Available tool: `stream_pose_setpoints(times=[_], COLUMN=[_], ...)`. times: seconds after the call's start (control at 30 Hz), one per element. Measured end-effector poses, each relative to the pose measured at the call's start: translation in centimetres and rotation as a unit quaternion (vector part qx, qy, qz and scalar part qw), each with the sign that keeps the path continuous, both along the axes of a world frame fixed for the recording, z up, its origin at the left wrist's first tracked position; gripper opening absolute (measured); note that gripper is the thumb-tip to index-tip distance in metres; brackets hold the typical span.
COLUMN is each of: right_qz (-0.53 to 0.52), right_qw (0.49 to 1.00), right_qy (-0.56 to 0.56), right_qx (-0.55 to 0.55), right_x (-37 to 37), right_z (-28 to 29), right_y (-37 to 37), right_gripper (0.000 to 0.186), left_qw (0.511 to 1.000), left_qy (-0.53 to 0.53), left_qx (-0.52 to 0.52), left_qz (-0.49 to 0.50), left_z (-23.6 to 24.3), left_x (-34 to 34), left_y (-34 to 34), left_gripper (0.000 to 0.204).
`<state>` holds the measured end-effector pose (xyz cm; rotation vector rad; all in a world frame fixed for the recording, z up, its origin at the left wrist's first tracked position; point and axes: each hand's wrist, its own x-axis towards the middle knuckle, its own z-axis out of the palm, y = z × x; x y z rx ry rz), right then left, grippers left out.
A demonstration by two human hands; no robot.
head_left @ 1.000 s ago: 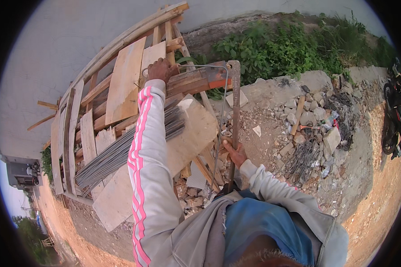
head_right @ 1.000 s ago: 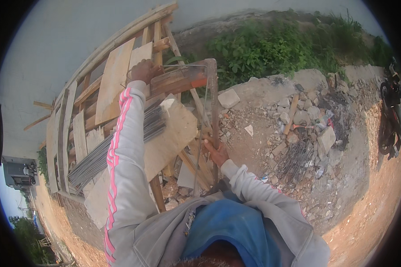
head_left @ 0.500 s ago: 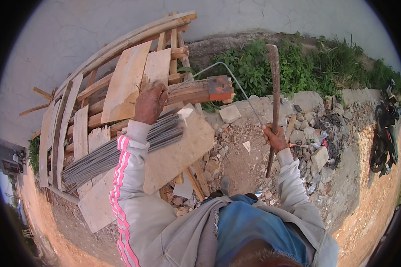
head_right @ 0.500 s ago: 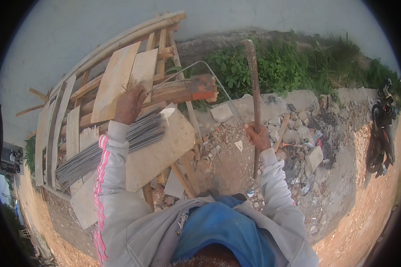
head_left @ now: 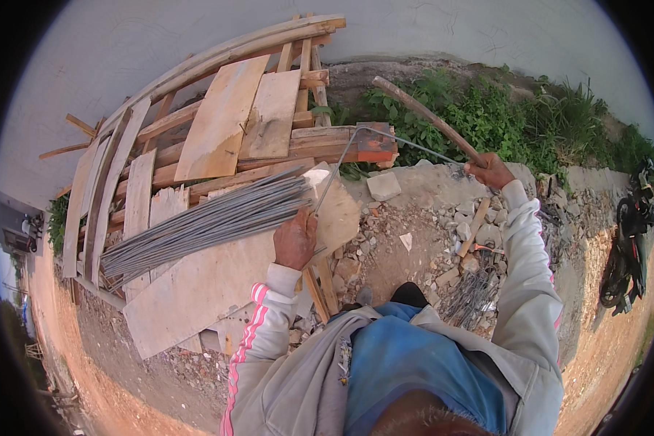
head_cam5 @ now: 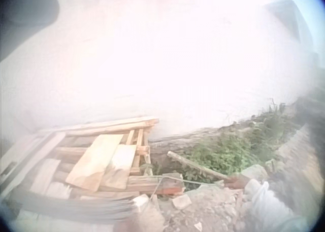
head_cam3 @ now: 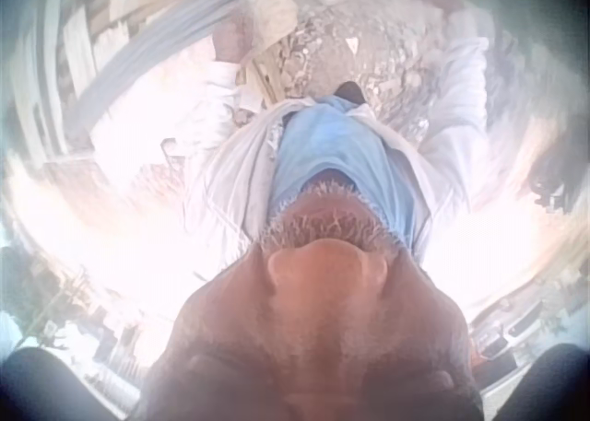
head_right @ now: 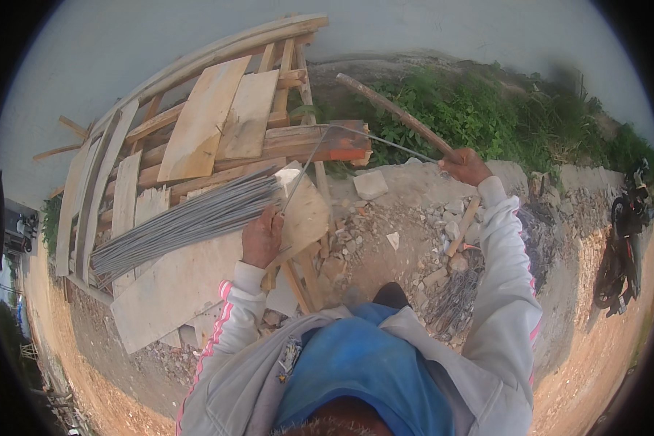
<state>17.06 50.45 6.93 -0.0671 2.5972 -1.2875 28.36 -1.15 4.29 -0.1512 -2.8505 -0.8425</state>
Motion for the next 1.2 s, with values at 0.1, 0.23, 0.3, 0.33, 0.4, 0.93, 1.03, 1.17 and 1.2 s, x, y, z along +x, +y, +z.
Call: stream_pose_setpoints(times=[0.1, 0.23, 0.3, 0.33, 0.4, 0.93, 1.03, 1.17, 1.2], right_qz=[0.024, 0.062, 0.076, 0.071, 0.096, 0.112, 0.133, 0.130, 0.127], right_qw=[0.999, 0.997, 0.994, 0.995, 0.993, 0.985, 0.985, 0.979, 0.980], right_qy=[-0.015, -0.049, -0.073, -0.071, -0.069, -0.119, -0.100, -0.133, -0.124], right_qx=[0.016, 0.008, 0.001, 0.007, 0.019, -0.047, -0.036, -0.081, -0.091], right_x=[-2.6, -5.0, -6.5, -7.1, -8.9, -8.6, -9.1, -8.9, -8.8], right_z=[0.1, -1.1, -1.3, -1.3, -2.0, -3.8, -4.4, -5.0, -5.5], right_y=[1.4, 3.0, 3.5, 3.6, 4.7, 4.2, 4.5, 4.5, 4.3], right_gripper=[0.036, 0.041, 0.041, 0.041, 0.040, 0.039, 0.038, 0.036, 0.035], left_qw=[0.999, 0.995, 0.993, 0.992, 0.989, 0.968, 0.965, 0.958, 0.957], left_qy=[-0.024, -0.062, -0.063, -0.066, -0.074, -0.038, -0.024, -0.047, -0.047], left_qx=[-0.009, 0.015, 0.024, 0.033, 0.047, -0.179, -0.196, -0.200, -0.199], left_qz=[0.032, 0.073, 0.094, 0.105, 0.121, 0.173, 0.173, 0.200, 0.204], left_z=[-0.2, -0.5, -0.8, -0.9, -0.9, 0.0, -0.2, -1.0, -0.6], left_x=[1.0, 2.8, 3.2, 3.4, 3.9, 3.2, 2.7, 3.3, 3.2], left_y=[2.4, 4.9, 6.4, 7.3, 9.0, 7.6, 6.8, 8.1, 8.7], left_gripper=[0.022, 0.023, 0.022, 0.022, 0.022, 0.014, 0.013, 0.013, 0.014])
